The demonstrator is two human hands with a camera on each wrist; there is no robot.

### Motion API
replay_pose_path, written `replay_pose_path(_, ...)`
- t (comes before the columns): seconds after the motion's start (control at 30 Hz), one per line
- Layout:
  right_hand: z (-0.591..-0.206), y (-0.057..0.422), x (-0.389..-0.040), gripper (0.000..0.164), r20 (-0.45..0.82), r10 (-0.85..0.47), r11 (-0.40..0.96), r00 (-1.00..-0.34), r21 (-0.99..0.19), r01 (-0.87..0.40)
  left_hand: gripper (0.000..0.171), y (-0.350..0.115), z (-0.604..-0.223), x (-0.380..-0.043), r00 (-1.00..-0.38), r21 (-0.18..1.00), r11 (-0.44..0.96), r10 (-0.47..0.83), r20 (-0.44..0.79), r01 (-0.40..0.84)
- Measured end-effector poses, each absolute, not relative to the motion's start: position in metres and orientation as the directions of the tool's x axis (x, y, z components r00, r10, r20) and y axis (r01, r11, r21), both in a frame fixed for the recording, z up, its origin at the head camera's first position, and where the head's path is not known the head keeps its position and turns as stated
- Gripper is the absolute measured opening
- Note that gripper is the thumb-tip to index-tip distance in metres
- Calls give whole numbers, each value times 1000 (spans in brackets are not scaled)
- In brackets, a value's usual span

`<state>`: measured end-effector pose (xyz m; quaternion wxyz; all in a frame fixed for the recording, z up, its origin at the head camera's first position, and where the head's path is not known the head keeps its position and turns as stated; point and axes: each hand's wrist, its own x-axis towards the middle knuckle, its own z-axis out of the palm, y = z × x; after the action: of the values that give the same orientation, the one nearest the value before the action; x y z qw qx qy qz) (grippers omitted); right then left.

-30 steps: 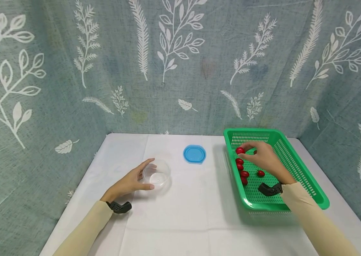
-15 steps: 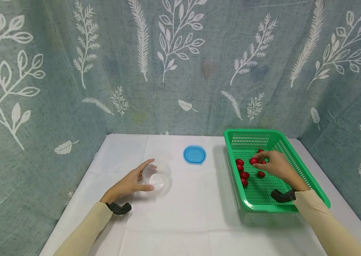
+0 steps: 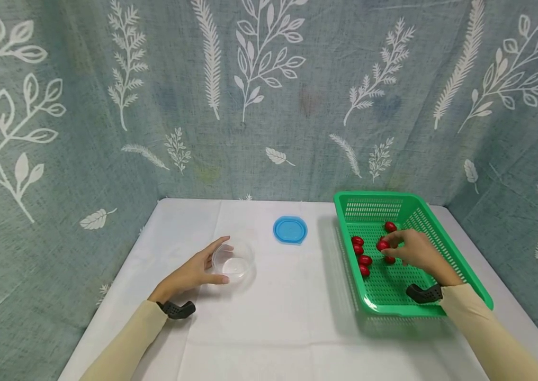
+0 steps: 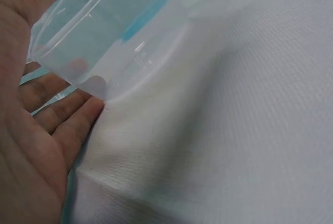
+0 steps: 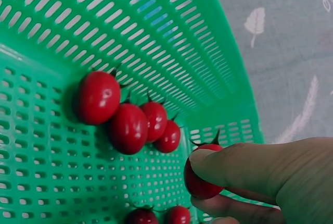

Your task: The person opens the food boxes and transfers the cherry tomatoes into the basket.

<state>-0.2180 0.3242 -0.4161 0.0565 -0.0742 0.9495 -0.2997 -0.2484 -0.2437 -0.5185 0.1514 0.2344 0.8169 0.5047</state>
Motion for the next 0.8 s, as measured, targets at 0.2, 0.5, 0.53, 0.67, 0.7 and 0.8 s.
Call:
replay_pose_path(0.2,-421,324,-217,39,-66,-169,812,-983,-575,-101,109,-245,-515,-250,-828,904,364,561,-22,223)
replay_pose_path(0.5,-420,325,-214,37,-69,-174,834,-982,-540,-110,111,-244,-518,-251,-804,922,318,595,-12,221)
replay_pose_path(0.53,-420,325,-214,37,-66,-175,833,-982,-541,-112,112,-244,-518,-252,-799,920,316,601,-5,232)
replay_pose_path(0.67,-417,327,-214,35,-32,-174,819,-984,-560,-126,115,-247,-510,-256,-782,916,307,624,12,259)
replay_pose_path(0.7,-416,328,-214,35,-18,-177,814,-984,-565,-136,114,-247,-507,-257,-779,915,305,627,15,264)
replay_pose_path(0.8,-408,329,-214,35,44,-182,816,-982,-551,-176,104,-251,-495,-261,-777,909,304,628,34,286)
